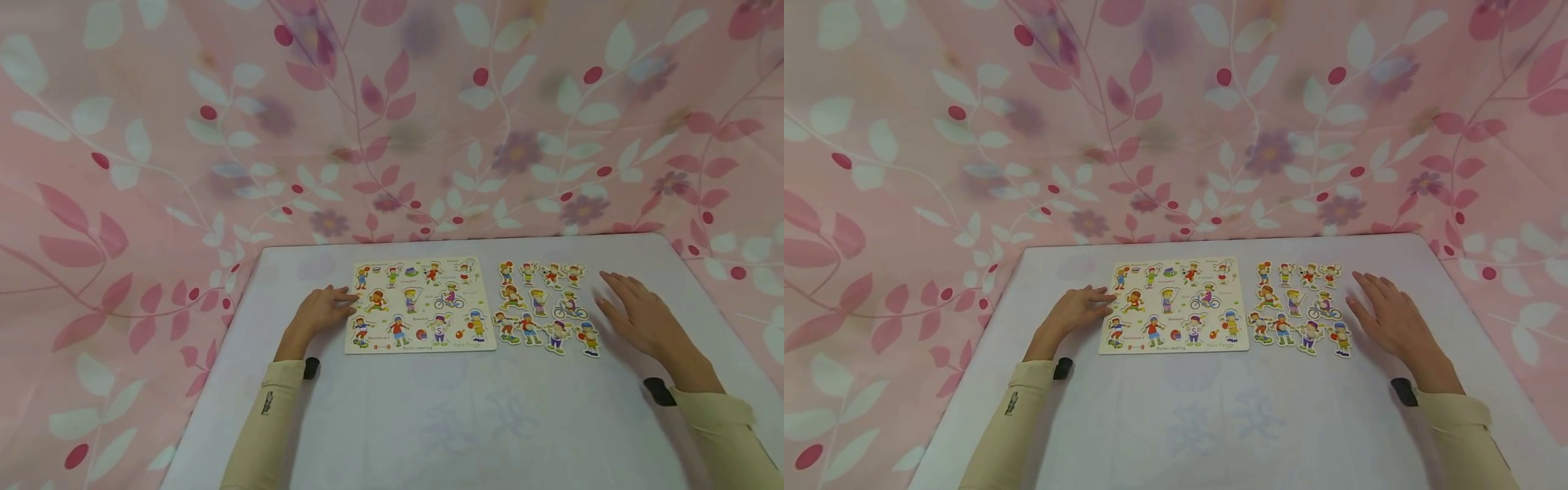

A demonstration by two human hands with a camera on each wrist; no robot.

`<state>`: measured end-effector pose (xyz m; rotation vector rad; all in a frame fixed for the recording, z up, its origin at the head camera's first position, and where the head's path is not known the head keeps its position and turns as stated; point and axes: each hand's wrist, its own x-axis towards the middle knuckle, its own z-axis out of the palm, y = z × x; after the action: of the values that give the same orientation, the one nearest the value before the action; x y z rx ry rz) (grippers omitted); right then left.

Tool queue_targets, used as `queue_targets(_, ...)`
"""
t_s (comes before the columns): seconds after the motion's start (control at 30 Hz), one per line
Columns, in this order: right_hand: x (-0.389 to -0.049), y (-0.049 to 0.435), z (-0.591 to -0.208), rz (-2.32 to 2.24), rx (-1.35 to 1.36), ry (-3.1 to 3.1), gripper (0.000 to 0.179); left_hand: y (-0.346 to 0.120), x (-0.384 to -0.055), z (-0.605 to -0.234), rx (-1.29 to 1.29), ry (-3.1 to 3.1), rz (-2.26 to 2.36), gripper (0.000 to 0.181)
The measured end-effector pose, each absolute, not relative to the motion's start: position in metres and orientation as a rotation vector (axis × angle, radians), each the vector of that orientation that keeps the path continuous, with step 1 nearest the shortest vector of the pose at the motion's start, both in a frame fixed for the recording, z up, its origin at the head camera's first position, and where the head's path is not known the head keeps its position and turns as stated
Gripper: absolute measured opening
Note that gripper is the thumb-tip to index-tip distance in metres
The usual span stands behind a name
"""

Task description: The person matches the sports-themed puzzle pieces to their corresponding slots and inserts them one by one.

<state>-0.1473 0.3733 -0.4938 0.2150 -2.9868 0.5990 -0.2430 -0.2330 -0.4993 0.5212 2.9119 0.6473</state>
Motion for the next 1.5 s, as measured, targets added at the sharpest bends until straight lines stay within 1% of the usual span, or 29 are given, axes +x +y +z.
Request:
queue_targets(0.3, -0.168, 0.352, -0.475, 0.605, 0.168, -3.027, 0.07, -0.236, -0.242, -0.501, 0.515, 2.918, 0.655, 0.035)
queue_targets(0.63, -0.204, 0.319, -0.464, 0.599, 0.335, -3.016, 0.065, -0.237, -0.244, -0.501, 0.52, 2.913, 0.658, 0.035)
queue_targets(0.77, -0.217, 0.305, -0.465, 0.594, 0.398, -3.023, 0.058, -0.236, -0.245, -0.503, 0.513, 2.908, 0.653, 0.035)
queue_targets(1.03, -0.242, 0.287, -0.478, 0.594, 0.453, -3.025, 0.045, -0.235, -0.247, -0.505, 0.546, 2.917, 0.654, 0.035)
queue_targets(1.5, -0.268, 0.263, -0.486, 0.688, 0.492, -3.149, 0.032, -0.233, -0.245, -0.502, 0.498, 2.908, 0.654, 0.036)
